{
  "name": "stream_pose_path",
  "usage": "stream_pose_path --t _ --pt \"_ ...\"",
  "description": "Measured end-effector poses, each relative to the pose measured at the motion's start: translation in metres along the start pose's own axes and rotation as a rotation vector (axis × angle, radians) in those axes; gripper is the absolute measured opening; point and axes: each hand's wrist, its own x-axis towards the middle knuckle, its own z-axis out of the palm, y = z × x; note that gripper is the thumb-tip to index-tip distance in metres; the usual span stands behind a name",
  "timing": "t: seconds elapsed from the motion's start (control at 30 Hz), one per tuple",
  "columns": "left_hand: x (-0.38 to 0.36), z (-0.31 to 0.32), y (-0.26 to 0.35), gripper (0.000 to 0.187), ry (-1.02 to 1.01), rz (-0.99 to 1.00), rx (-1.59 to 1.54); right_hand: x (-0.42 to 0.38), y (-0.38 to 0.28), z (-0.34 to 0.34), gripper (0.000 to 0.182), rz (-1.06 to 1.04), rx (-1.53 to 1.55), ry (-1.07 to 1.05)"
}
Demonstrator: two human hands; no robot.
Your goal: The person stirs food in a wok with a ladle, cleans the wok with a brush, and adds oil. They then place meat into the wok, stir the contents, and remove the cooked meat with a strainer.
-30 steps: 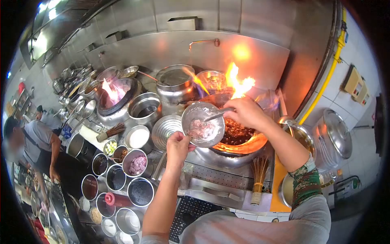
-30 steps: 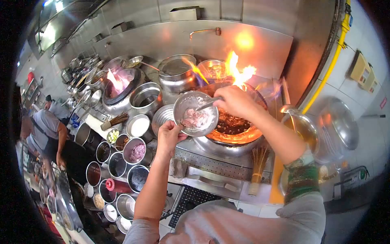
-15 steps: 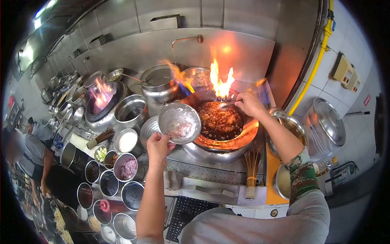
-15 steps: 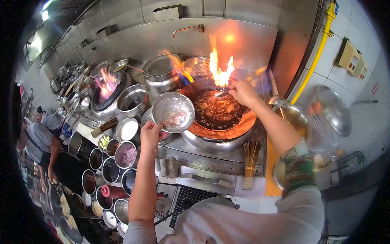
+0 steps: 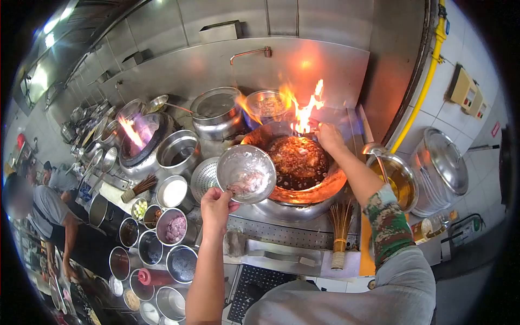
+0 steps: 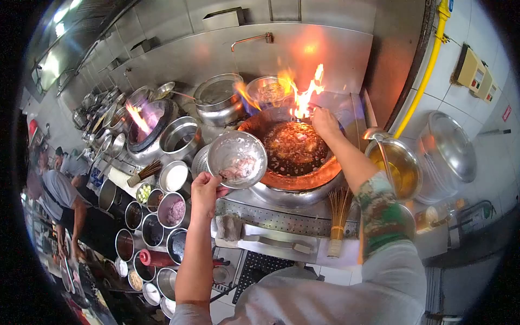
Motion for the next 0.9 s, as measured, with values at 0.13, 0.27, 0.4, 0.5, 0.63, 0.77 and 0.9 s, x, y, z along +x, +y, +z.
stream_pose_path --t 0.13,0.27,0.4,0.5,0.63,0.77,0.9 --pt "0.004 0.004 -0.006 0.013 0.004 0.030 -0.043 -0.024 -0.038 -0.062 0.024 -0.183 0.230 0.064" --pt "0.005 0.019 -0.009 0.014 -0.020 0.081 -0.044 -0.076 -0.083 -0.128 0.022 -0.418 0.272 -0.173" --pt "-0.001 0.036 -0.002 0.014 -0.054 0.180 0.043 -0.093 -0.096 -0.111 0.022 -0.560 0.173 -0.174" --pt "0.002 0.045 -0.004 0.017 -0.076 0.249 0.056 -0.089 -0.091 -0.093 0.020 -0.574 0.195 -0.179" --pt "0.019 0.045 -0.008 0.020 0.017 0.130 0.045 -0.091 -0.089 -0.110 0.016 -0.388 0.367 -0.193" --pt "0.033 0.030 -0.015 0.024 0.058 0.086 0.066 -0.084 -0.060 -0.125 0.018 -0.246 0.330 -0.090" --pt "0.029 0.022 -0.013 0.023 0.085 0.098 0.022 -0.077 -0.012 -0.078 0.017 -0.224 0.065 -0.126"
